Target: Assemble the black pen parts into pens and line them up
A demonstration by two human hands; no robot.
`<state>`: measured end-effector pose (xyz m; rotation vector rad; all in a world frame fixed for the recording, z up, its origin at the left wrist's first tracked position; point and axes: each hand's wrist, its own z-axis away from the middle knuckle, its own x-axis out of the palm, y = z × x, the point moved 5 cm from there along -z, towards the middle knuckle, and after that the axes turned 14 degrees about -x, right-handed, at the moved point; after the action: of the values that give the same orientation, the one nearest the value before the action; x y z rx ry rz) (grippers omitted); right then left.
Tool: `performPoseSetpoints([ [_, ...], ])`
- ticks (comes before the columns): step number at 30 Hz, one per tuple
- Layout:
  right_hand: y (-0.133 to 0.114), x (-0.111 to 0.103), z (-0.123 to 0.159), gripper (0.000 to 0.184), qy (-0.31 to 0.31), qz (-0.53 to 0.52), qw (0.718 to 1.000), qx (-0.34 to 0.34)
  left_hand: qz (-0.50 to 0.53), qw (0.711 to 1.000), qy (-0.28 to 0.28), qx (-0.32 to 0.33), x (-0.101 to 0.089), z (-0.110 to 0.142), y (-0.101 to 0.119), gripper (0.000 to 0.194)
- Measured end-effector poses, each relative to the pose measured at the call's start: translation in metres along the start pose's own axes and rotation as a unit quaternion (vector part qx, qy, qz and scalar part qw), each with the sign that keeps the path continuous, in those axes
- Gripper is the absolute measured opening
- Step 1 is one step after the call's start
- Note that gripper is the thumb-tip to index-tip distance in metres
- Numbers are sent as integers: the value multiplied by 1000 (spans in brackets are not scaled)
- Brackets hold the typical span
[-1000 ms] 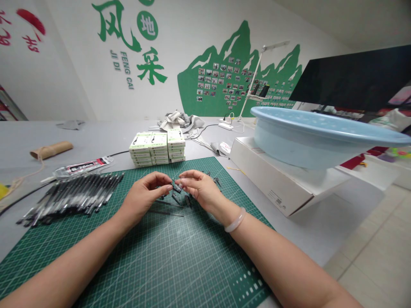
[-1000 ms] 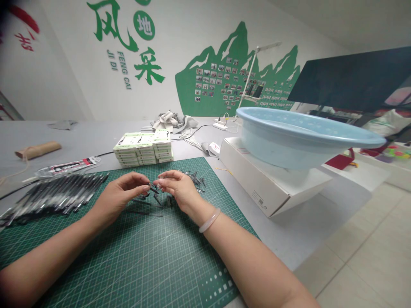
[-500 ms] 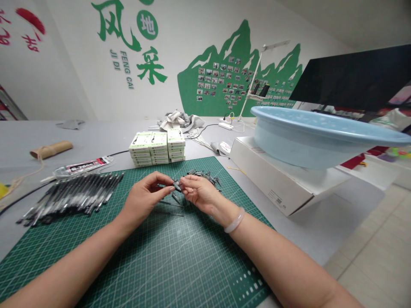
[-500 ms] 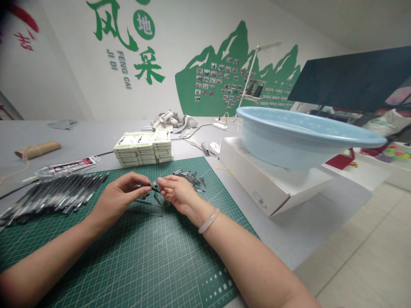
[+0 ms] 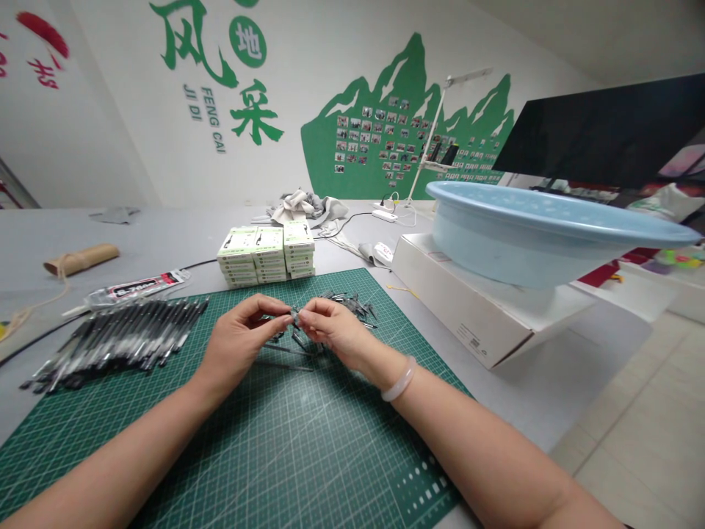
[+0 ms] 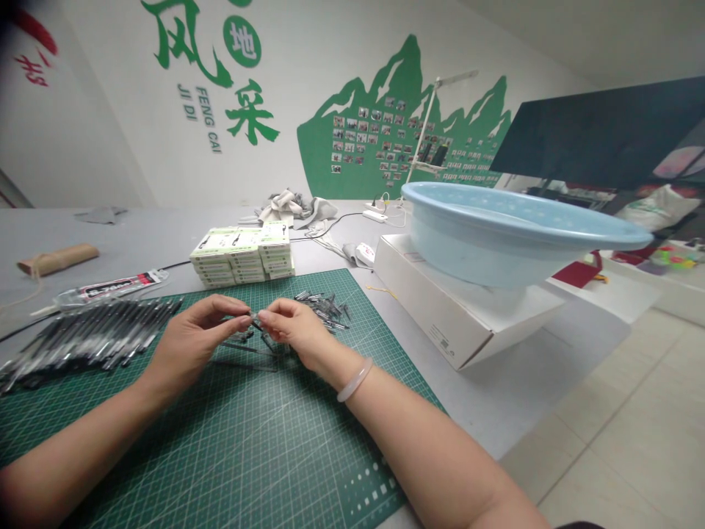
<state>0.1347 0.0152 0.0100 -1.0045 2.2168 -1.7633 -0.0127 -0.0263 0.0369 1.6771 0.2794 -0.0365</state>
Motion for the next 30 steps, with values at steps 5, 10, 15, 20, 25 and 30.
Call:
performPoseSetpoints([
  [5, -10, 4, 0, 28, -48, 120, 989, -76, 28, 999, 4, -29, -2, 1, -3, 21],
  [10, -16, 8, 2, 26, -72, 205, 970, -110, 41, 998, 10, -40, -4, 1, -5, 23],
  [15, -19, 7, 3, 27, -40, 249, 958, -137, 35, 998, 6, -50, 2, 4, -5, 29],
  [20, -19, 8, 6, 28, 9, 299, 941, -156, 4, 1000, 20, -22, 8, 9, -7, 30],
  [25, -15, 11, 11, 28, 53, 300, 940, -153, -9, 999, 31, -9, 9, 13, -7, 28],
  [30, -12, 12, 13, 28, 70, 286, 945, -139, -5, 1000, 12, -26, 10, 11, -6, 30],
])
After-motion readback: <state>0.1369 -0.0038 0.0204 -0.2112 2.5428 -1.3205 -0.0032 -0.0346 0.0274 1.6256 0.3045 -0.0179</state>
